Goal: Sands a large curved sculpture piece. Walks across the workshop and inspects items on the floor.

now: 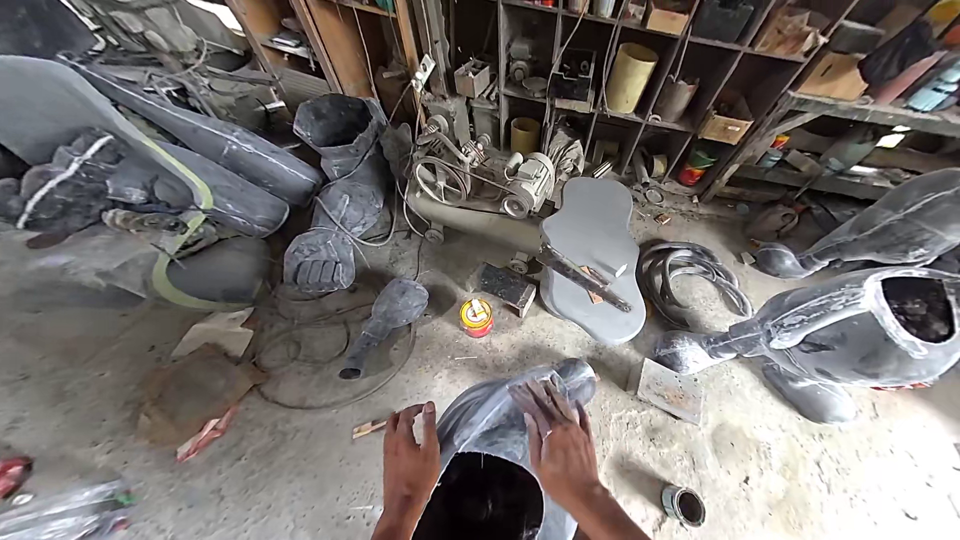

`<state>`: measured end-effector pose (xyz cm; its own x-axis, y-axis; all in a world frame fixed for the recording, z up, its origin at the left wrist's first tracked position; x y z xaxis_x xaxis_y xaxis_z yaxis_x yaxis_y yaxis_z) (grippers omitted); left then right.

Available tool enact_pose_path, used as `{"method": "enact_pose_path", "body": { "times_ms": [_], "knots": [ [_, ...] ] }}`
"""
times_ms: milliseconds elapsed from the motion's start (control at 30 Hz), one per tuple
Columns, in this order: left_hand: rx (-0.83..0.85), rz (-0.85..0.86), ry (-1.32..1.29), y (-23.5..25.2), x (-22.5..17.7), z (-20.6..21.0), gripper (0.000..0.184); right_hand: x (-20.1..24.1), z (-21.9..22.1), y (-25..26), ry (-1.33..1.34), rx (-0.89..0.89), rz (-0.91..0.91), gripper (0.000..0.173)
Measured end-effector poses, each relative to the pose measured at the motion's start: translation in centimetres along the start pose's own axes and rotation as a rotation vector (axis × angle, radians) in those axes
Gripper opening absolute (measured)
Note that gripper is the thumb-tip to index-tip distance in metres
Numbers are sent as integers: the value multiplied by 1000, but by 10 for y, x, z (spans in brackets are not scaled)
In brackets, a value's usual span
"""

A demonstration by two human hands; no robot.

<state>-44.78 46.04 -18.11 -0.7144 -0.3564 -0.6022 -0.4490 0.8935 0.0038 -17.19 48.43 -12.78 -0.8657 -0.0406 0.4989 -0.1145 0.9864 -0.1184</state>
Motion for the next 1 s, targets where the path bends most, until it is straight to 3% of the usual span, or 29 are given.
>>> {"method": "enact_pose_path", "body": {
  "times_ms": [133, 300, 367, 433, 500, 600, 667, 767, 833, 933, 1000],
  "knots": [
    [-16, -24, -10, 2, 3, -2, 64, -49, -3, 58, 143, 135, 316, 54],
    [24, -15, 19, 4, 2, 1, 68, -3, -5, -5, -3, -107, 4, 48],
    [34, -12, 24, 4, -2, 4, 69, -21, -12, 24, 21, -66, 89, 47],
    [32, -22, 17, 0, -3, 4, 68, -39, -6, 59, 123, 97, 258, 52],
    [26, -30, 2, -2, -2, 4, 67, -25, 1, 49, 124, 55, 185, 53],
    [21, -38, -19, 0, -2, 8, 68, 11, 1, -1, 27, -150, -80, 52],
    [28, -44, -13, -6, 2, 8, 68, -2, 5, 8, 49, -56, -17, 53],
    [15, -42, -18, -3, 1, 5, 67, -34, 9, 66, 174, 112, 208, 59],
    [-9, -35, -20, 0, 4, 2, 67, -21, 13, 57, 179, 55, 162, 54],
    [3, -42, -24, 3, 5, 3, 68, 13, 6, 2, 107, -104, -69, 52],
    [15, -49, -25, -2, 4, 4, 68, -4, 7, 4, 100, -50, -17, 51]
  ]
}}
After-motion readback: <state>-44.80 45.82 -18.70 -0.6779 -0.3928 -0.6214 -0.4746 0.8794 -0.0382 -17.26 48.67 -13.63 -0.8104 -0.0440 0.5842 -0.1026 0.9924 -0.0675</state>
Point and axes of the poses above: each hand's wrist, its own y-axis towards the middle knuckle, its own z-axis out of the palm, x = y × z, the point moved 9 cm from there along y, towards the middle knuckle, and after that the axes turned 8 degrees about y, right-handed, at the moved point
